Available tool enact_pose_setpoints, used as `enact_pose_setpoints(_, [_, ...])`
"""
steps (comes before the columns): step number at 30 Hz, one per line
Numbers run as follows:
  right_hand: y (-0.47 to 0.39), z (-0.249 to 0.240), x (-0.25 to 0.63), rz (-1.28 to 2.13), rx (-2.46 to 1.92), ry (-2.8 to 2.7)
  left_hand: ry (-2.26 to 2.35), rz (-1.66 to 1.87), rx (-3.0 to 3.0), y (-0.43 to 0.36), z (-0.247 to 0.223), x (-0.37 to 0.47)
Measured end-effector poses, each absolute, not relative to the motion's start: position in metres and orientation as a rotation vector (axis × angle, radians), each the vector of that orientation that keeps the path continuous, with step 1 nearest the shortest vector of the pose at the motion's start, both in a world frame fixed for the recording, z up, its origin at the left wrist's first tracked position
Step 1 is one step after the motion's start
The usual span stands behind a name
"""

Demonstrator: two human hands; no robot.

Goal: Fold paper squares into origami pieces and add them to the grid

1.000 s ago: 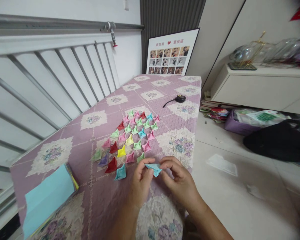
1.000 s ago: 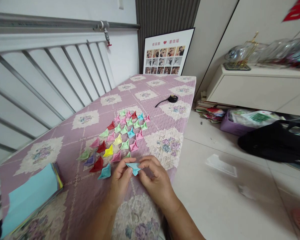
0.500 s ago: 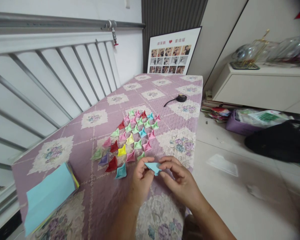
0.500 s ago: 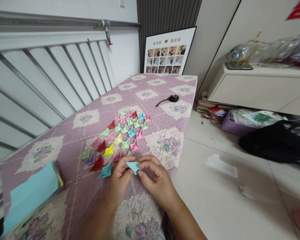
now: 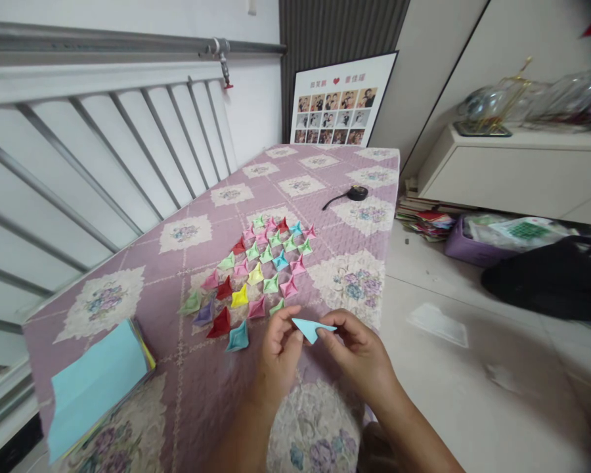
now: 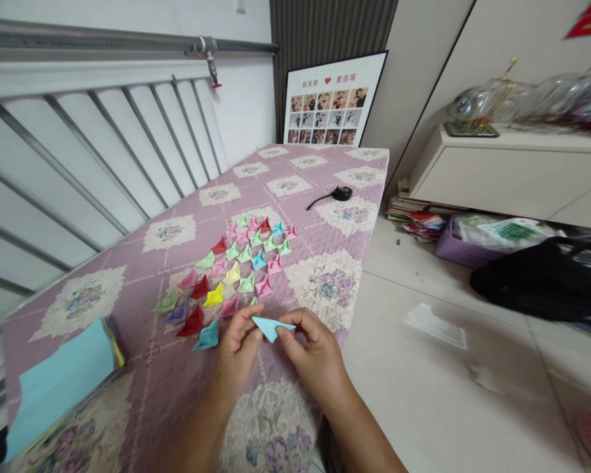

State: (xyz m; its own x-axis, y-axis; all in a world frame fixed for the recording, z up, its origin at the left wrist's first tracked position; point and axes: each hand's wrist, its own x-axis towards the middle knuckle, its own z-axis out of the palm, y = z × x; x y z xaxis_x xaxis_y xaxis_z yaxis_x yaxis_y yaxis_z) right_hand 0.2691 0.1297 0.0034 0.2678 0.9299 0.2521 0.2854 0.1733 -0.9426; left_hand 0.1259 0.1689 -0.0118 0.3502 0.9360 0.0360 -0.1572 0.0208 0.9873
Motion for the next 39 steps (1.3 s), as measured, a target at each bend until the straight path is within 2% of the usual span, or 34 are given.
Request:
enact_pose_setpoints(9, [0.128,0.003,0.268,0.729,-1.373,-1.203,0.808,0.994,1.328,0.173,-0.011,0.128])
enact_pose_setpoints(16, [0.127,0.009,0.274,1.166,-1.273,-1.140,0.862,0.981,1.353,0.175,-0.014,0.125])
enact_pose_setpoints(26, [0.123,0.009,0.269,1.478,-1.083,-0.824,0.712,0.823,1.097,0.174,-0.022,0.125])
enact_pose_setpoints(33, [0.121,0.014,0.267,1.455,-1.134,-0.798,0.669,0.808,1.026,0.175,-0.032,0.122])
enact_pose_setpoints(39, [0.122,0.014,0.266,1.275,-1.218,-0.887,0.623,0.809,0.961,0.173,-0.027,0.124])
